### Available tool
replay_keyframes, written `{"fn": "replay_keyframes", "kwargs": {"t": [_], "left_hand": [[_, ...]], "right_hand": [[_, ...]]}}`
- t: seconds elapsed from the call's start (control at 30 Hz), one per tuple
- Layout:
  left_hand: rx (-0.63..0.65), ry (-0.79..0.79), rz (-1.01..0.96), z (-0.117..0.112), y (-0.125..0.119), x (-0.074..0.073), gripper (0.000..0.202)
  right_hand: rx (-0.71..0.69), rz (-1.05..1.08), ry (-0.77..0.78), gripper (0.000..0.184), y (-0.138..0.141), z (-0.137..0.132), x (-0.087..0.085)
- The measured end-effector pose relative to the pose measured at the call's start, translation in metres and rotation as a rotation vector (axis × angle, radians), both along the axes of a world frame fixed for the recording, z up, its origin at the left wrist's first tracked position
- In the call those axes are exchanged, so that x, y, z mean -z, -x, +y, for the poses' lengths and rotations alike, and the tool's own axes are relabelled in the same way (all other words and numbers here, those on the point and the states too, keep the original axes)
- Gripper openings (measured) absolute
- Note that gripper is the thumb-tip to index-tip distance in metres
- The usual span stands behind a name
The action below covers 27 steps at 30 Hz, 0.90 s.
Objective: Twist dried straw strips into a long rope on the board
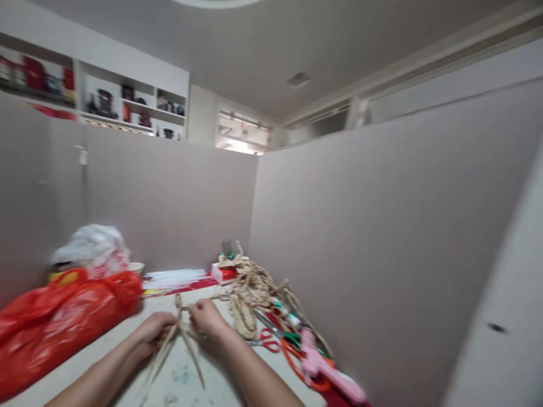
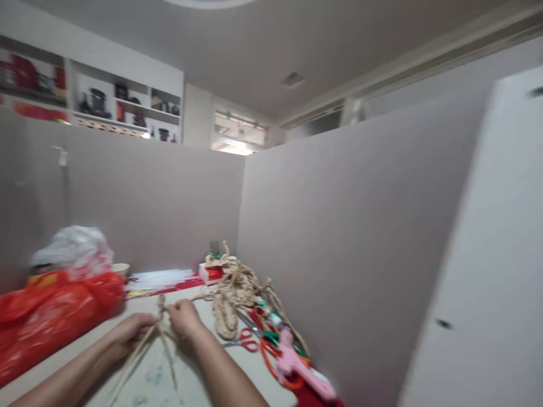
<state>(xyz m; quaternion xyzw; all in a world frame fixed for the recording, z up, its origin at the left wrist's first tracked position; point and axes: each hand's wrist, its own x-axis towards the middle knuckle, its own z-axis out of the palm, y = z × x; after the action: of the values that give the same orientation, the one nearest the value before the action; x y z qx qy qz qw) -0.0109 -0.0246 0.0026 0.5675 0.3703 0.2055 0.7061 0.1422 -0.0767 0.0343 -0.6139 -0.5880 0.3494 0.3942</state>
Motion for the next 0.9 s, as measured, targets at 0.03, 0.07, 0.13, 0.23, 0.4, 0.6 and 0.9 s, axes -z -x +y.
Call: {"fn": "replay_keyframes", "kwargs": {"t": [0.03,0.07,0.13,0.23,0.4,0.6,0.9], "left_hand": [[0.003,0.013,-0.016,0.003,0.0,0.001,0.044],[-0.02,0.015,-0.023,0.006,0.0,0.002,0.041],[-0.052,0.017,-0.039,0.009,0.0,0.005,0.037],[-0.064,0.01,-0.058,0.008,0.001,0.008,0.03],[-0.053,-0.006,-0.071,-0.002,0.005,0.007,0.021],[-0.129,-0.089,-0.032,-0.01,0.005,0.007,0.023],[-0.246,-0.159,0.027,-0.012,0.004,0.015,0.021]], "right_hand": [[-0.017,0.044,0.046,0.034,0.002,0.008,0.006],[-0.048,0.086,0.098,0.035,0.004,0.014,0.011],[-0.126,0.163,0.2,0.038,0.009,0.025,0.021],[-0.219,0.223,0.326,0.04,0.01,0.031,0.028],[-0.287,0.258,0.415,0.041,0.005,0.034,0.035],[-0.383,0.313,0.511,0.035,-0.002,0.037,0.041],[-0.414,0.3,0.597,0.032,0.002,0.029,0.028]]}}
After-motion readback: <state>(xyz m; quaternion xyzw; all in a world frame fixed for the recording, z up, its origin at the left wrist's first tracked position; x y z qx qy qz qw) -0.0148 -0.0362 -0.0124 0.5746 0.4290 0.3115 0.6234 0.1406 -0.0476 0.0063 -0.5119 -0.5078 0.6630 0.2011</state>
